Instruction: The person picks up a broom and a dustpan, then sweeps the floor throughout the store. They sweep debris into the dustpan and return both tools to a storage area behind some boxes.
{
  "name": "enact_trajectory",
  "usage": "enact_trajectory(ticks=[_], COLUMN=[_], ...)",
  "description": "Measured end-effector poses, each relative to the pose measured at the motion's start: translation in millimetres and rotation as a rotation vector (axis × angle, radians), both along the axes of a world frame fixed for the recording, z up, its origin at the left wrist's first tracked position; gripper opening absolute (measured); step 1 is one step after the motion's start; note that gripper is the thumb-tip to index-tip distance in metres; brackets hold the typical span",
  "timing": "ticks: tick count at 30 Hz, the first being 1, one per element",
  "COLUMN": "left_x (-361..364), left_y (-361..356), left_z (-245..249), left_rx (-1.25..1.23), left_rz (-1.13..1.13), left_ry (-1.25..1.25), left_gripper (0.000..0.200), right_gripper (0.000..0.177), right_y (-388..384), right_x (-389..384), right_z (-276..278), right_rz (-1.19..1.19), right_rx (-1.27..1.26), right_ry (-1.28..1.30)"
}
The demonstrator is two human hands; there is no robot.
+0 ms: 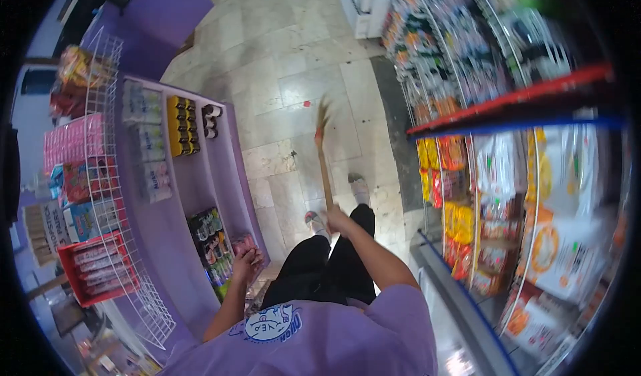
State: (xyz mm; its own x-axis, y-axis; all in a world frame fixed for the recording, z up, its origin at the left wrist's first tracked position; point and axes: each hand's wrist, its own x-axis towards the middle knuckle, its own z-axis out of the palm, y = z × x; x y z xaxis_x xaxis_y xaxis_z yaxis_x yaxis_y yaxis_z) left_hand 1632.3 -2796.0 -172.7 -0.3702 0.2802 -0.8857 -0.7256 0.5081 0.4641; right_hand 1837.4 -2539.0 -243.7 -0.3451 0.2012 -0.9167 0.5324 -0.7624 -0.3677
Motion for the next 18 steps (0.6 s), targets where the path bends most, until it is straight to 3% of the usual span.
enact_trajectory(ticks=[1, 2, 3, 6, 8, 10, 13, 14, 15, 16, 17, 18], left_x=[8, 15, 22, 45, 61, 76, 94, 99, 103, 111, 118, 124], left_y=[17, 30, 36, 64, 79, 91, 98, 94, 88, 80, 71, 61], left_z=[13, 14, 19, 29, 25, 29, 48, 52, 54, 56, 53, 48], left_rx=[0.013, 0.039, 0.050, 0.052, 0.074, 0.090, 0.114, 0.111, 0.094, 0.078, 0.055, 0.036], left_rz=[0.055, 0.105, 0.146, 0.225, 0.281, 0.336, 0.357, 0.388, 0.445, 0.500, 0.541, 0.582], left_ry=[0.035, 0.047, 0.056, 0.052, 0.057, 0.066, 0.118, 0.119, 0.131, 0.134, 0.144, 0.154], left_gripper=[0.016, 0.016, 0.016, 0.016, 0.017, 0.017, 0.018, 0.017, 0.017, 0.017, 0.017, 0.017], right_gripper=[0.021, 0.019, 0.018, 0.015, 0.002, 0.009, 0.018, 0.022, 0.010, 0.008, 0.006, 0.006], right_y=[6, 4, 17, 38, 59, 58, 132, 174, 210, 240, 267, 284], right_x=[22, 38, 42, 50, 31, 27, 20, 4, -28, -48, -65, -80], right_z=[15, 25, 51, 5, -37, -140, -246, -237, -183, -170, -170, -173], right_rz=[0.222, 0.203, 0.079, -0.052, 0.095, 0.073, 1.539, 1.667, 1.851, 1.829, 1.672, 1.242], right_rx=[-0.183, -0.169, -0.336, -0.575, -0.625, -0.532, 1.160, 1.199, 1.179, 1.159, 1.055, 0.772], right_ry=[0.037, 0.077, 0.082, 0.033, -0.062, -0.044, 0.416, 0.483, 0.301, 0.260, 0.154, 0.003])
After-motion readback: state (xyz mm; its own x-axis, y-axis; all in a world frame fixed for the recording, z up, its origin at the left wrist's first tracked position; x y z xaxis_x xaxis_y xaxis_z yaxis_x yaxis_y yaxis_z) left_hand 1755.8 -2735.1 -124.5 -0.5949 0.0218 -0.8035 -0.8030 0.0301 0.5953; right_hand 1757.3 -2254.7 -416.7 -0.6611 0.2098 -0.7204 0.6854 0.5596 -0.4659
